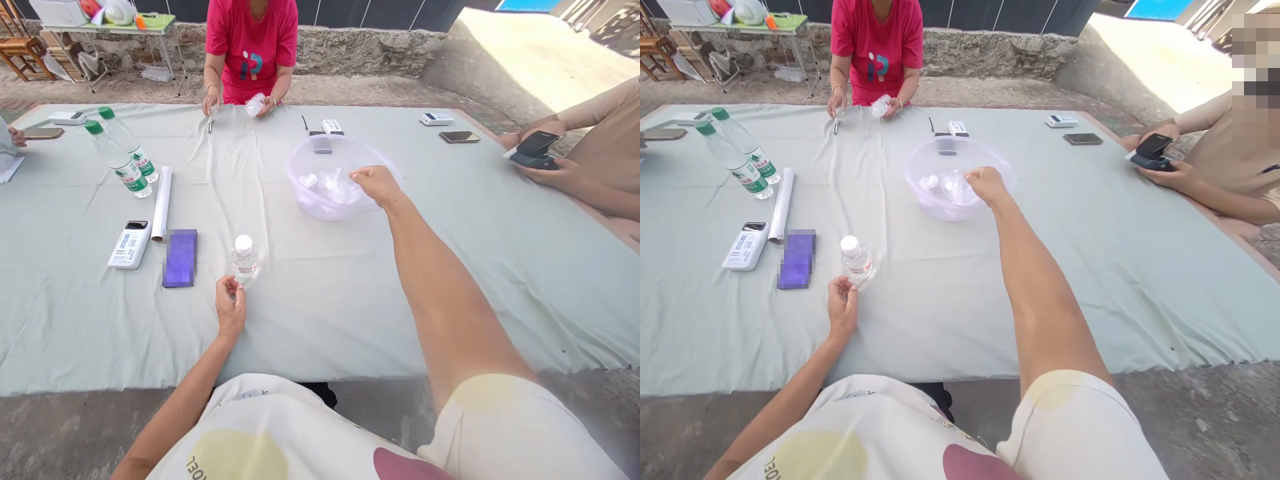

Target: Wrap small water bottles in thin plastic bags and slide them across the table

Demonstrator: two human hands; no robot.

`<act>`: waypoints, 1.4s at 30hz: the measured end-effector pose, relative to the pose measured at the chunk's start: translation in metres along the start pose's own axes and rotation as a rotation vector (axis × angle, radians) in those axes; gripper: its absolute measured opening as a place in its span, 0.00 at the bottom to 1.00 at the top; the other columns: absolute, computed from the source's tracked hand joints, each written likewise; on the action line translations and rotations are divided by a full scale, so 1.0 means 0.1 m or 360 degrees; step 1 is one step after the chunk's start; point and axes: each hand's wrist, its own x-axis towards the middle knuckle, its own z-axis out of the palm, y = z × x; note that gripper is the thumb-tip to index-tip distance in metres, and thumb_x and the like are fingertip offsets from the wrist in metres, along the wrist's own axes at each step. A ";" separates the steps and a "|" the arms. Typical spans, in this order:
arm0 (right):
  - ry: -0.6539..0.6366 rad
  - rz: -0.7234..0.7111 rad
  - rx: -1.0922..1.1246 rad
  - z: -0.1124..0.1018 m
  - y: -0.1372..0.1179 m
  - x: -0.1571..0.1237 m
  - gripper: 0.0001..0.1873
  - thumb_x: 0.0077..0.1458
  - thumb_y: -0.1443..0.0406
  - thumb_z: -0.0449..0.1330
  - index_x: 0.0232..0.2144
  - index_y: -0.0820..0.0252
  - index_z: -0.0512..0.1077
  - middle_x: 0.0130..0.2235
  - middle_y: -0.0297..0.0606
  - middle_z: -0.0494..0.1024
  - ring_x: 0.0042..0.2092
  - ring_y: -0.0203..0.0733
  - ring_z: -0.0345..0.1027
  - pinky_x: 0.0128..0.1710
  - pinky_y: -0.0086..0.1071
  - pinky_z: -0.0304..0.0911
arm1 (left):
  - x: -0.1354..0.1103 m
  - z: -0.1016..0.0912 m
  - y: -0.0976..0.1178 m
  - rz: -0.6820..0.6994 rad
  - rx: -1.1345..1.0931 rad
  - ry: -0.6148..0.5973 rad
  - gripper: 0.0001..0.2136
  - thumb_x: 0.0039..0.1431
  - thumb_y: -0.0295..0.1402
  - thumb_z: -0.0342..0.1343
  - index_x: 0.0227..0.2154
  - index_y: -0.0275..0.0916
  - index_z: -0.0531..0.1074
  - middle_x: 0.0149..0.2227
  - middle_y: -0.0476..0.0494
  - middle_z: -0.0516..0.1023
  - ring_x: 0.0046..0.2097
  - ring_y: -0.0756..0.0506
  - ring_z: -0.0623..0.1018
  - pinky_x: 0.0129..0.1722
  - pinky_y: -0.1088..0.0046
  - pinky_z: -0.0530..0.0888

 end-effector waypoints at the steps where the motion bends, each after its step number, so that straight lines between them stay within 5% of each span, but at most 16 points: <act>1: 0.0042 -0.0054 0.0184 -0.05 -0.03 -0.10 0.08 0.57 0.67 0.60 0.37 0.61 0.79 0.46 0.46 0.82 0.54 0.51 0.75 0.60 0.52 0.66 | -0.02 -0.02 0.02 -0.0020 -0.0028 -0.0035 0.12 0.60 0.38 0.56 0.44 0.41 0.68 0.37 0.46 0.71 0.37 0.47 0.74 0.43 0.66 0.74; 6: -0.0080 -0.0379 0.1107 -0.30 -0.29 -1.05 0.15 0.55 0.54 0.67 0.41 0.54 0.81 0.43 0.39 0.82 0.48 0.46 0.78 0.57 0.50 0.69 | -0.22 -0.08 0.27 -0.0125 -0.0153 -0.0429 0.10 0.63 0.42 0.55 0.39 0.41 0.73 0.36 0.45 0.75 0.40 0.45 0.76 0.47 0.64 0.74; 9: -0.0317 -0.0267 0.1446 -0.26 -0.32 -1.75 0.23 0.46 0.45 0.72 0.39 0.52 0.81 0.43 0.41 0.82 0.42 0.48 0.78 0.49 0.52 0.74 | -0.32 -0.04 0.46 -0.0428 -0.0462 -0.0878 0.19 0.63 0.51 0.57 0.43 0.40 0.76 0.41 0.40 0.80 0.46 0.42 0.79 0.50 0.61 0.75; 13: -0.0525 0.0127 0.1686 0.14 -0.17 -2.44 0.28 0.36 0.37 0.71 0.29 0.50 0.76 0.34 0.38 0.77 0.30 0.43 0.71 0.38 0.53 0.75 | -0.32 0.10 0.61 -0.1244 -0.1186 -0.1347 0.34 0.56 0.65 0.55 0.51 0.40 0.77 0.54 0.31 0.79 0.56 0.35 0.78 0.53 0.56 0.76; 18: -0.0389 0.0646 0.1991 0.70 -0.02 -2.86 0.32 0.36 0.33 0.68 0.24 0.51 0.67 0.28 0.33 0.65 0.24 0.36 0.58 0.26 0.39 0.68 | -0.38 0.20 0.63 -0.1527 -0.1526 -0.1631 0.36 0.44 0.65 0.65 0.46 0.38 0.78 0.51 0.31 0.81 0.54 0.32 0.80 0.48 0.55 0.79; 24: -0.0391 0.0830 0.2027 0.79 0.09 -2.96 0.24 0.35 0.57 0.78 0.29 0.51 0.67 0.30 0.27 0.65 0.29 0.33 0.62 0.26 0.28 0.67 | -0.38 0.05 0.65 -0.1390 -0.1444 -0.1379 0.16 0.47 0.38 0.74 0.31 0.37 0.73 0.43 0.40 0.83 0.46 0.38 0.84 0.42 0.62 0.79; 33: -0.0095 0.0879 0.1807 0.82 0.21 -2.94 0.19 0.35 0.64 0.75 0.25 0.54 0.67 0.30 0.28 0.67 0.30 0.31 0.64 0.24 0.24 0.65 | -0.23 -0.30 0.55 -0.1293 -0.0889 -0.0942 0.19 0.41 0.38 0.74 0.31 0.38 0.71 0.29 0.51 0.78 0.29 0.48 0.81 0.23 0.77 0.70; 39: 0.0084 0.0921 0.1697 0.71 0.46 -2.90 0.20 0.31 0.65 0.74 0.25 0.54 0.67 0.28 0.28 0.67 0.30 0.32 0.64 0.22 0.24 0.62 | -0.09 -0.53 0.44 -0.1191 -0.0839 -0.0605 0.15 0.40 0.31 0.71 0.28 0.38 0.70 0.26 0.55 0.73 0.24 0.57 0.70 0.23 0.80 0.64; 42: 0.0004 0.1016 0.1551 0.65 0.58 -2.93 0.20 0.31 0.63 0.74 0.27 0.54 0.69 0.31 0.28 0.70 0.29 0.32 0.64 0.23 0.25 0.61 | -0.10 -0.56 0.47 -0.1087 -0.0642 -0.0647 0.11 0.46 0.33 0.66 0.30 0.39 0.70 0.30 0.51 0.76 0.27 0.54 0.74 0.27 0.77 0.69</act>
